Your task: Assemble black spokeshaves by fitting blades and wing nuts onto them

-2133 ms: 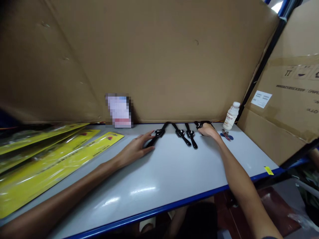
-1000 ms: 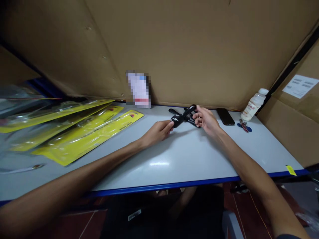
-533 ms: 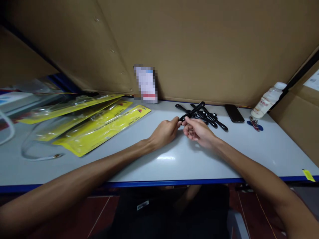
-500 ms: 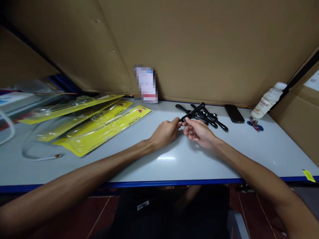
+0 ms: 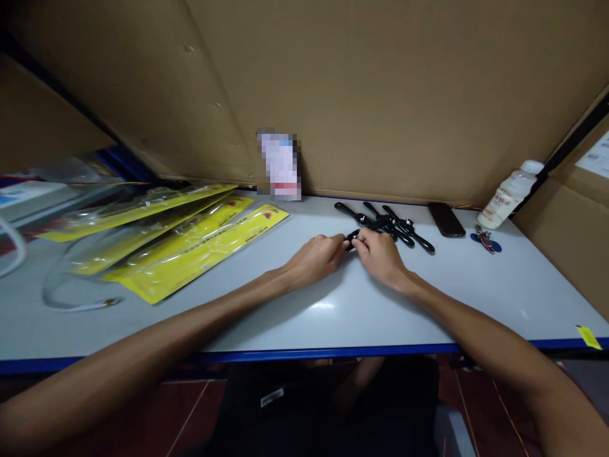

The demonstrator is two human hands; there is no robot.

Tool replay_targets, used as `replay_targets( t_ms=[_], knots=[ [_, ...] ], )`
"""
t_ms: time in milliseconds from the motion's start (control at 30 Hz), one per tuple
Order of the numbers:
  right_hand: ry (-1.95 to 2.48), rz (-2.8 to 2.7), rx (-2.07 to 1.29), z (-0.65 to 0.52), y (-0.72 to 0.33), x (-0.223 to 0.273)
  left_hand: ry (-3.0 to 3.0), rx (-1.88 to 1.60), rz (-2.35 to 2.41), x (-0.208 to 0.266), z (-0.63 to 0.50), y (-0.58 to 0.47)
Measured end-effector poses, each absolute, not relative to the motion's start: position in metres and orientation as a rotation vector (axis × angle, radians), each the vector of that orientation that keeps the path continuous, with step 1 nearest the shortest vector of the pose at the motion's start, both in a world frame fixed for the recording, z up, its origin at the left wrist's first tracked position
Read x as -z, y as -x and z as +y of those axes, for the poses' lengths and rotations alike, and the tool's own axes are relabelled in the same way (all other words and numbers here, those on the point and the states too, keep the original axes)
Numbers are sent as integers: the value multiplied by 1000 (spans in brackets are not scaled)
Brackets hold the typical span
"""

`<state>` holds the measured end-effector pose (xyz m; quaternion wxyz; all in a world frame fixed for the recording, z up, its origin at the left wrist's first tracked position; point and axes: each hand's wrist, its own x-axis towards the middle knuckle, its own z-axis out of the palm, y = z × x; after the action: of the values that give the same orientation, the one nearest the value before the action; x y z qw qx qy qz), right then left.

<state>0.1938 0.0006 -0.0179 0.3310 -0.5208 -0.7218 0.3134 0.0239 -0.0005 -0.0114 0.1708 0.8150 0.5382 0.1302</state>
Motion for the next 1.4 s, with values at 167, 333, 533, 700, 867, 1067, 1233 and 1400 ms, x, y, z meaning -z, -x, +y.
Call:
replay_targets(
  t_ms=[167, 333, 533, 700, 867, 1067, 1233, 1400],
  knots=[
    [1279, -2213, -262, 8, -202, 23, -2079, -380, 1407, 7, 13, -19],
    [1252, -2231, -307, 14, -206, 25, -1812, -370, 1363, 6, 17, -15],
    [1219, -2266, -321, 14, -208, 24, -1678, -403, 1326, 7, 17, -13],
    [1300, -2279, -231, 12, -207, 22, -1633, -416, 1324, 8, 18, -13],
    [1186, -2331, -274, 11, -206, 22, -1612, -411, 1328, 7, 18, -12],
    [1303, -2264, -228, 11, -206, 23, -1599, -418, 1334, 7, 17, -12],
    [1195, -2305, -254, 12, -207, 23, -1602, -410, 1342, 7, 17, -12],
    [1228, -2312, -245, 11, -207, 21, -1596, -411, 1341, 6, 17, -12]
  ],
)
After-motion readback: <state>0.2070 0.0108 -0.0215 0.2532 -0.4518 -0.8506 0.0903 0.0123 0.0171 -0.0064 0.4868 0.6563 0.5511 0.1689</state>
